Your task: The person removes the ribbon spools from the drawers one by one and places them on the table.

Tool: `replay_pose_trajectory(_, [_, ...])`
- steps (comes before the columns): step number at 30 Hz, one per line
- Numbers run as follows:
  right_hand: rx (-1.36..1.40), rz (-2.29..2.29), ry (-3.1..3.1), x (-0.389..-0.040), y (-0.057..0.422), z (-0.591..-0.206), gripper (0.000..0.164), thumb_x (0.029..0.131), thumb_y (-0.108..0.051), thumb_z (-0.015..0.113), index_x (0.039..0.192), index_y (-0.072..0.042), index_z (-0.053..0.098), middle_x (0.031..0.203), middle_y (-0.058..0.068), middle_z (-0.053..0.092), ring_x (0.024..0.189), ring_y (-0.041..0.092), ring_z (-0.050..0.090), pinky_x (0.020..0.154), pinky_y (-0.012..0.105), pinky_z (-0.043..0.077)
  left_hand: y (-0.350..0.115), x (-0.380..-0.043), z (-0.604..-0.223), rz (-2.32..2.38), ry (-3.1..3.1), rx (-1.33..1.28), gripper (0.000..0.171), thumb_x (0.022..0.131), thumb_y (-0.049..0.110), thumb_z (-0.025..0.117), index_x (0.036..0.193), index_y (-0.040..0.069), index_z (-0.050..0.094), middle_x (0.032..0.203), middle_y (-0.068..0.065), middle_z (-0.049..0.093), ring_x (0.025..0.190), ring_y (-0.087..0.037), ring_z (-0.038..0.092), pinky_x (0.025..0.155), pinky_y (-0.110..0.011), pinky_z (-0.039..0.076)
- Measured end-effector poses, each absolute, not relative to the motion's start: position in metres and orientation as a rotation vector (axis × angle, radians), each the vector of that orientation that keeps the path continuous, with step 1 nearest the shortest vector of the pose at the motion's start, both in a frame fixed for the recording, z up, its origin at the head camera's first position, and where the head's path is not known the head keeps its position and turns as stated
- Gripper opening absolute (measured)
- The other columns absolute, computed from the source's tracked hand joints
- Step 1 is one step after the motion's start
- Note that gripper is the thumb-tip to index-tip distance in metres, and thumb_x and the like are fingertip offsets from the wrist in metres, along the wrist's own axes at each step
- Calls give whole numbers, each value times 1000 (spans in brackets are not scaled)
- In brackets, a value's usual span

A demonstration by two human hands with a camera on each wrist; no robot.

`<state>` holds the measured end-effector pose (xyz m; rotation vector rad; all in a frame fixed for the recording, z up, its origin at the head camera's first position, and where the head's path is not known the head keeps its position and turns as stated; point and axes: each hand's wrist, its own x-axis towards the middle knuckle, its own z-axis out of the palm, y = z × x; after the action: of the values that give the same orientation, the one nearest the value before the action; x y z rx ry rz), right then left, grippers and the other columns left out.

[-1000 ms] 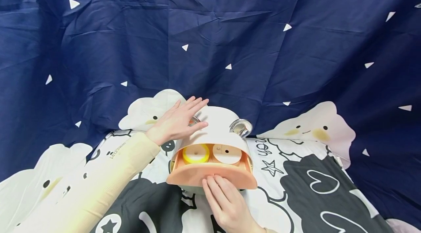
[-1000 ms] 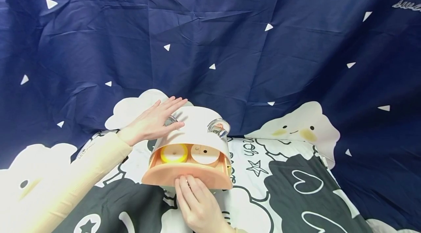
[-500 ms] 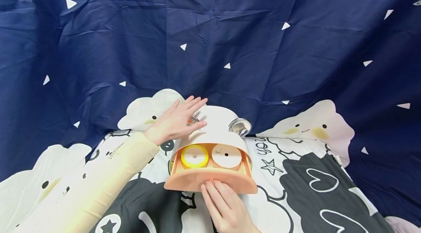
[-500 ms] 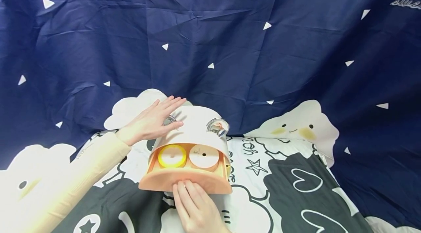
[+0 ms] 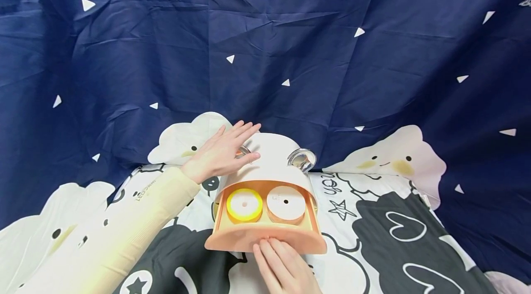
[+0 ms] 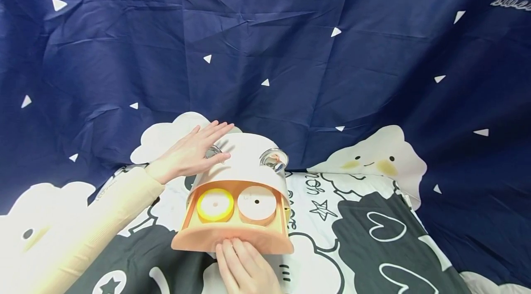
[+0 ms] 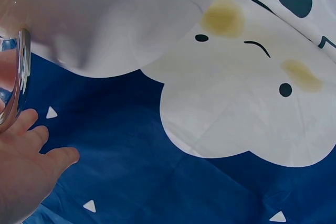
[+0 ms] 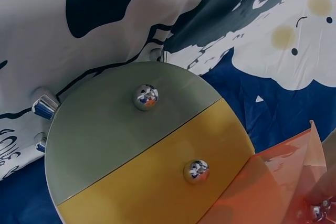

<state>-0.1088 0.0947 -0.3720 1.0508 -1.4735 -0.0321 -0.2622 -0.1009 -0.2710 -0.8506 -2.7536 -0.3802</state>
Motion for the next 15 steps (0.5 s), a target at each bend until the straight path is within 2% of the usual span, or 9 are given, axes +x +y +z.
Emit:
replay_pose_trajectory(4, [1038, -36, -1497, -105, 95, -376, 31, 98, 4, 38, 96, 1, 69, 91, 11, 69, 83, 22, 62, 71, 27, 52, -101, -263, -271, -380, -2757, -851, 70, 91, 59, 45, 151, 30, 24, 156, 3, 30, 148, -19, 21, 120, -53, 14])
replay_pose_trajectory(15, [1037, -63, -1468, -98, 95, -372, 30, 99, 0, 38, 102, 2, 67, 90, 9, 69, 84, 20, 61, 70, 24, 53, -101, -263, -272, -369, -2754, -857, 71, 91, 59, 46, 151, 30, 23, 156, 1, 30, 148, -19, 20, 119, -54, 15])
